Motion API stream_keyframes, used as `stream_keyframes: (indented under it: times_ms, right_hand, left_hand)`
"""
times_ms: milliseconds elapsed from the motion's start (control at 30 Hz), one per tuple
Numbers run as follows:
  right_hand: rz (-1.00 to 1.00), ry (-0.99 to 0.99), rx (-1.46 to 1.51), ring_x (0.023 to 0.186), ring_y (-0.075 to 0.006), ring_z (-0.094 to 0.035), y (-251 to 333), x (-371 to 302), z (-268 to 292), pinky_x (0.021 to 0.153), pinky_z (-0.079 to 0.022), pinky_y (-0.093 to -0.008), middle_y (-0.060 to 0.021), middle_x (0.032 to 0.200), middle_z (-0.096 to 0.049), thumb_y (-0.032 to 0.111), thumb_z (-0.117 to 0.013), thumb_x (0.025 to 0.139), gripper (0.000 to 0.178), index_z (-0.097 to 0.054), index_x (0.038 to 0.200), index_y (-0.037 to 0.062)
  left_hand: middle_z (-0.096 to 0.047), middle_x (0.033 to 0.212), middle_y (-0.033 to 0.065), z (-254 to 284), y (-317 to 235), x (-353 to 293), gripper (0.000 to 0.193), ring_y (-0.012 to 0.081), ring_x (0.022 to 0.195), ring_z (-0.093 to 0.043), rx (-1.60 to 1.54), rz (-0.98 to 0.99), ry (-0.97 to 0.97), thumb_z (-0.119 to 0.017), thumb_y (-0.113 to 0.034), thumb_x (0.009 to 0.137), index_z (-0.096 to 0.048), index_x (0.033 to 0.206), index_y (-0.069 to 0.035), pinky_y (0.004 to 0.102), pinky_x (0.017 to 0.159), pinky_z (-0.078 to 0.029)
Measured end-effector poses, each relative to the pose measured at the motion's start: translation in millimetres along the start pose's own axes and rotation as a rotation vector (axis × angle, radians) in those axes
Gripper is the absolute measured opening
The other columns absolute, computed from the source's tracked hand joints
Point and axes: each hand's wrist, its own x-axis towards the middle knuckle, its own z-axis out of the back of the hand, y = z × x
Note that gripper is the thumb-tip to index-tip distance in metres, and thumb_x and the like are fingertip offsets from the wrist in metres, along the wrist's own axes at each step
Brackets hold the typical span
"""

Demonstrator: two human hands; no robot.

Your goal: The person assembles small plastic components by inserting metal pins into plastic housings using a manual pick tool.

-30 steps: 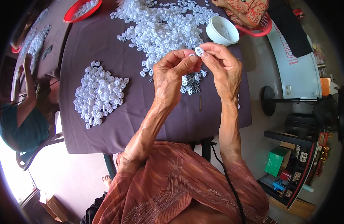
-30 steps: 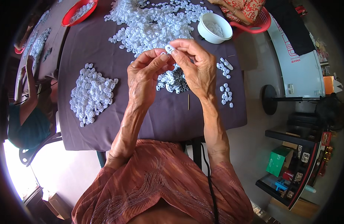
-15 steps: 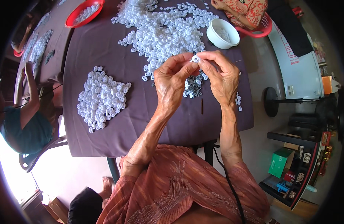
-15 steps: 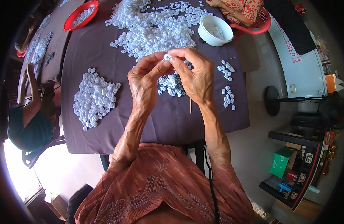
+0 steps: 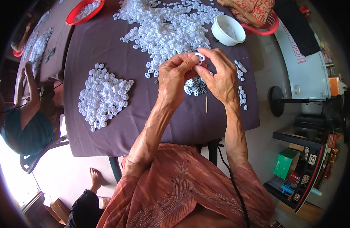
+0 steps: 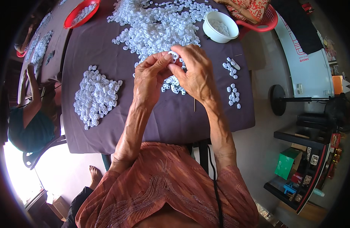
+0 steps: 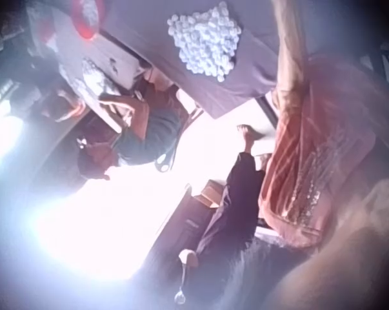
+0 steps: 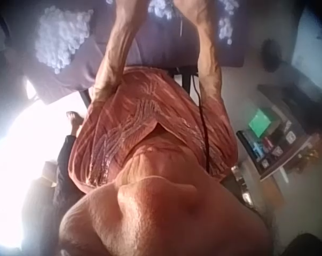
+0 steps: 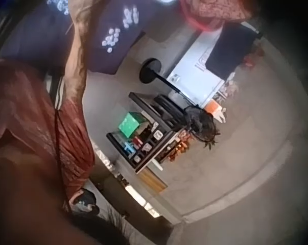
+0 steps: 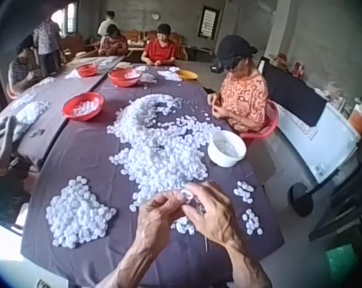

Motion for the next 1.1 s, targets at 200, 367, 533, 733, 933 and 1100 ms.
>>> stream_keyframes:
  times_ms: [200, 367, 533, 733, 933, 1100]
  right_hand:
    - [0.123, -0.020, -0.074, 0.074, -0.0242, -0.055, -11.2, -2.6, -4.6, 0.068, -0.044, -0.0331, -0.0088, 0.082, -0.057, 0.003, -0.068, 0.064, 0.033, -0.056, 0.095, 0.0025]
    - [0.105, 0.018, -0.100, 0.080, -0.0248, -0.056, -11.2, -3.7, -2.8, 0.068, -0.046, -0.0323, -0.0085, 0.086, -0.059, 0.002, -0.068, 0.064, 0.033, -0.058, 0.095, 0.0036]
    - [0.123, 0.047, -0.101, 0.079, -0.0253, -0.055, -12.9, -5.1, -5.0, 0.069, -0.045, -0.0329, -0.0087, 0.085, -0.059, 0.004, -0.068, 0.065, 0.031, -0.058, 0.095, 0.0030]
    - [0.093, 0.086, -0.107, 0.077, -0.0257, -0.054, -12.0, -6.0, -8.8, 0.068, -0.044, -0.0344, -0.0093, 0.082, -0.058, 0.007, -0.068, 0.066, 0.035, -0.056, 0.098, 0.0034]
    - [0.175, 0.139, -0.235, 0.074, -0.0268, -0.054, -18.2, -5.2, -7.1, 0.067, -0.044, -0.0351, -0.0103, 0.078, -0.057, 0.008, -0.068, 0.066, 0.032, -0.054, 0.094, 0.0010]
    - [0.183, 0.194, -0.236, 0.071, -0.0267, -0.056, -24.2, -4.6, -6.9, 0.064, -0.045, -0.0351, -0.0107, 0.076, -0.057, 0.008, -0.068, 0.066, 0.031, -0.054, 0.093, 0.0003]
  left_hand:
    - [-0.061, 0.077, 0.0075, 10.3, 1.6, 6.4, 0.019, 0.0166, 0.069, -0.060, -0.035, 0.073, 0.016, -0.059, -0.017, 0.081, -0.059, 0.085, 0.001, 0.0316, 0.068, -0.051]
    - [-0.060, 0.076, 0.0074, 17.9, 2.4, 11.8, 0.022, 0.0156, 0.066, -0.059, -0.028, 0.152, 0.039, -0.060, -0.020, 0.082, -0.059, 0.084, 0.002, 0.0310, 0.066, -0.051]
    - [-0.061, 0.076, 0.0090, 21.0, 5.5, 13.0, 0.021, 0.0161, 0.067, -0.060, -0.017, 0.199, 0.092, -0.060, -0.018, 0.081, -0.060, 0.085, 0.003, 0.0293, 0.064, -0.051]
    - [-0.062, 0.078, 0.0104, 22.7, 11.5, 14.2, 0.018, 0.0161, 0.067, -0.060, -0.025, 0.180, 0.032, -0.061, -0.015, 0.080, -0.060, 0.083, 0.003, 0.0293, 0.064, -0.051]
    - [-0.062, 0.074, 0.0088, 21.7, 14.6, 13.2, 0.015, 0.0154, 0.065, -0.060, -0.020, 0.183, 0.017, -0.061, -0.013, 0.080, -0.060, 0.081, 0.002, 0.0289, 0.063, -0.051]
    - [-0.061, 0.072, 0.0082, 21.8, 13.5, 12.8, 0.015, 0.0149, 0.063, -0.060, -0.006, 0.178, 0.016, -0.061, -0.013, 0.080, -0.060, 0.079, 0.001, 0.0281, 0.061, -0.051]
